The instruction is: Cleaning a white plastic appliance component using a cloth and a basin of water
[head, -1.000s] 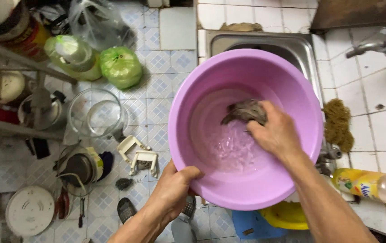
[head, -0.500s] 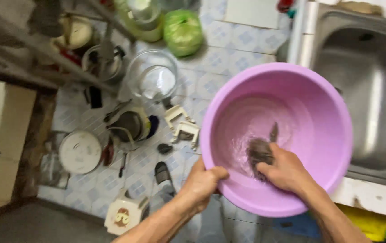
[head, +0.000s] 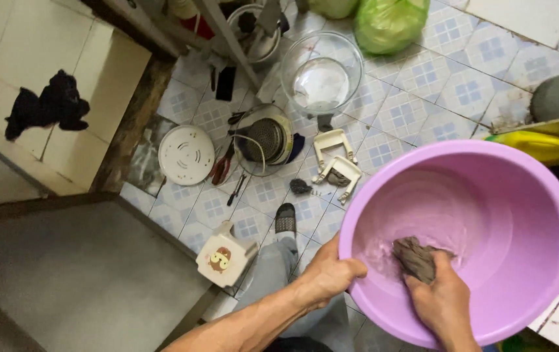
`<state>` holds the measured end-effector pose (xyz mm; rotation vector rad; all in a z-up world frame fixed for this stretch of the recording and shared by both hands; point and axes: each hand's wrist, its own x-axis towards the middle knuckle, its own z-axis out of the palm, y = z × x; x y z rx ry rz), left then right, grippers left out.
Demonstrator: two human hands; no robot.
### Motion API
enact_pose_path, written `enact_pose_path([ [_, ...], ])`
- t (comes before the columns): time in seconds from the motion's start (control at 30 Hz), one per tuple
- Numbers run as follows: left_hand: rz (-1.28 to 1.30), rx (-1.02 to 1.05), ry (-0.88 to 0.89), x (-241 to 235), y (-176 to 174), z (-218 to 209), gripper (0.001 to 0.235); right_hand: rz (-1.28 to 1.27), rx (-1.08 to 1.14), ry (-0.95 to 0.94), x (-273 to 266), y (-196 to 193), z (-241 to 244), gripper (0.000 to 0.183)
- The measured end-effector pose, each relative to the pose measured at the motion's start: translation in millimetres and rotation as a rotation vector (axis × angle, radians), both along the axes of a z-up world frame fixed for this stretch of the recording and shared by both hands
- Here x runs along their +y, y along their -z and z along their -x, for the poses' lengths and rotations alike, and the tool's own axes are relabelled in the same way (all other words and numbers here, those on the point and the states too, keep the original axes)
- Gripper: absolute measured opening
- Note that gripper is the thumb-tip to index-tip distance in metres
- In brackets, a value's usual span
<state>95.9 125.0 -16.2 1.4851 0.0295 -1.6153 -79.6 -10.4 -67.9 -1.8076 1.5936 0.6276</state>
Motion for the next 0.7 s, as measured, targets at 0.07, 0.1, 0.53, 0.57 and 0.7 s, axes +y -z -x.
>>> enact_pose_path([
  [0.07,0.013,0.032,-0.072,8,6,4,0.078,0.02,0.011,-0.097,6,5,-5,0.054],
  [0.1,0.03,0.065,-0.134,12,9,7,0.079,0.045,0.021,-0.183,9,7,-6,0.052],
  [0.53,-0.051,0.037,-0.115,32,66,-5,0.084,-0.019,-0.032,-0.124,39,81,17,0.072],
  [0.57,-0.095,0.052,-0.081,30,70,-13,0.087,0.007,-0.051,-0.127,45,99,23,0.069],
  [0.7,-0.252,0.092,-0.013,26,88,-46,0.097,0.052,-0.14,-0.008,82,139,25,0.052],
])
